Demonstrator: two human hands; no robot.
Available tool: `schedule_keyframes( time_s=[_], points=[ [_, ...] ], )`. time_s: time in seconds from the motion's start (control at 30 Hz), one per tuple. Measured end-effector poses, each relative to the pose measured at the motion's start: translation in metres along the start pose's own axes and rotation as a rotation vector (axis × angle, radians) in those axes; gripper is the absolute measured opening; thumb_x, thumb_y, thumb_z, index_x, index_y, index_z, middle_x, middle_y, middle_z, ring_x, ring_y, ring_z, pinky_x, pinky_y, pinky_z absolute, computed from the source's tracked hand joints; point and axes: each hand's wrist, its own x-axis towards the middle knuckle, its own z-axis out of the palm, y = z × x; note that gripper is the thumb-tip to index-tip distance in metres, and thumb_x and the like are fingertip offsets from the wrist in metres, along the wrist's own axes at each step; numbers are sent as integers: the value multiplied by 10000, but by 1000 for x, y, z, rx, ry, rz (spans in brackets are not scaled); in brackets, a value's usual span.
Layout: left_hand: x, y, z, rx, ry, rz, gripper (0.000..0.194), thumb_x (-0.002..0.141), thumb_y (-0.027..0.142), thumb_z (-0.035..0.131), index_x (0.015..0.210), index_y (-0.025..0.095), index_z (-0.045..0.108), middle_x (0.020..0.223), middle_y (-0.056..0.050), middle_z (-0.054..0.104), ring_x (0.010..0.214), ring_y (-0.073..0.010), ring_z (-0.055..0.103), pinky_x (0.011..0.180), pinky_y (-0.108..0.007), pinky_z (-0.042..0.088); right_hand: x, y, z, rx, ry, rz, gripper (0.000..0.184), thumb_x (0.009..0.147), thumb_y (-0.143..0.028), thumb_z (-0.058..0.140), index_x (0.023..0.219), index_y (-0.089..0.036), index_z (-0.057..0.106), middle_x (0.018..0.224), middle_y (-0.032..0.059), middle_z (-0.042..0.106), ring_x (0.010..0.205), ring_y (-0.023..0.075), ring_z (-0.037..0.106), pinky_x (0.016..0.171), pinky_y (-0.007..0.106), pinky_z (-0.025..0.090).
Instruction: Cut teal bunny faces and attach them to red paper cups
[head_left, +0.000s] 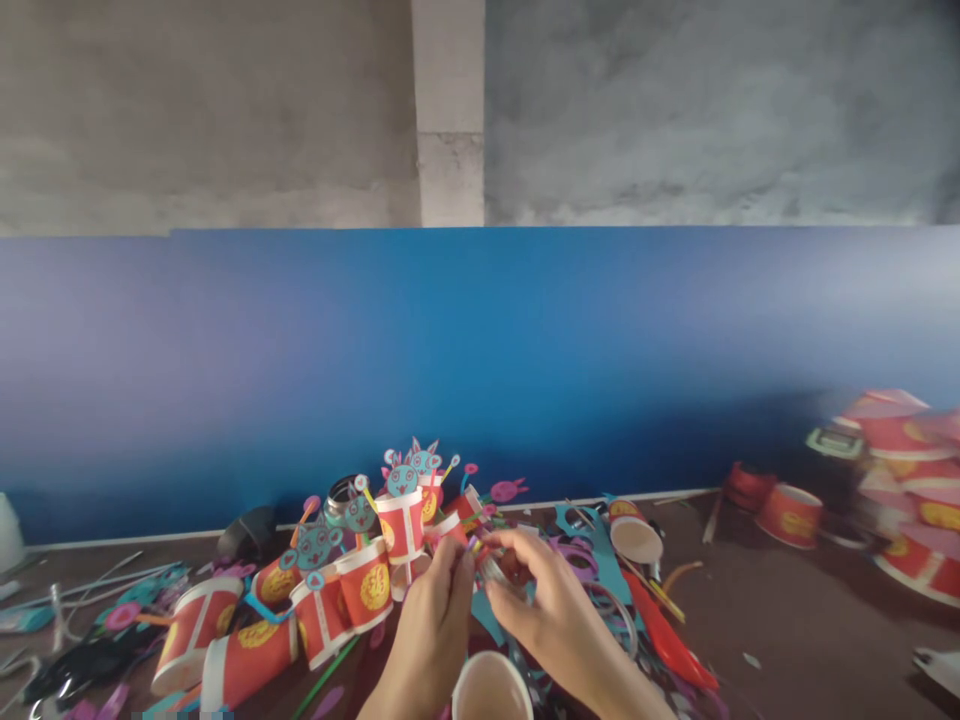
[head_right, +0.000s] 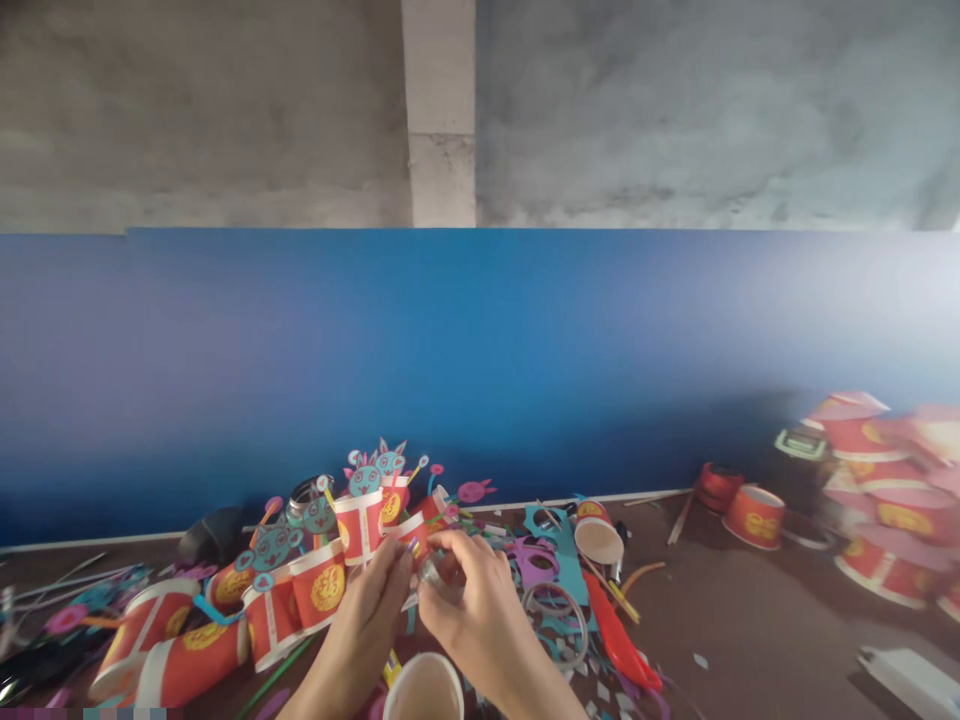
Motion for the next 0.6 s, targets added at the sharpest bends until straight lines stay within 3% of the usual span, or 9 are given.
schedule_keyframes(
  time_s=[0.27, 0.6],
  points=[
    [5, -6, -1, 132, -2, 62, 365, 878, 474, 349, 657, 204, 457, 545, 38, 416, 525, -128, 421, 507, -237, 299, -1, 1, 0, -29, 18, -10, 298, 739, -243, 570, 1018, -202, 665, 830, 50, 645, 783, 209, 574, 776, 346, 434],
    [4, -3, -1, -98, 15, 35, 394, 856, 527, 407, 661, 186, 440, 577, 54, 355, 558, -107, 340, 518, -226, 290, -1, 10, 3, -45, 31, -7, 324, 783, -323, 579, 1081, -221, 649, 931, 66, 673, 896, 240, 597, 828, 354, 437]
  ],
)
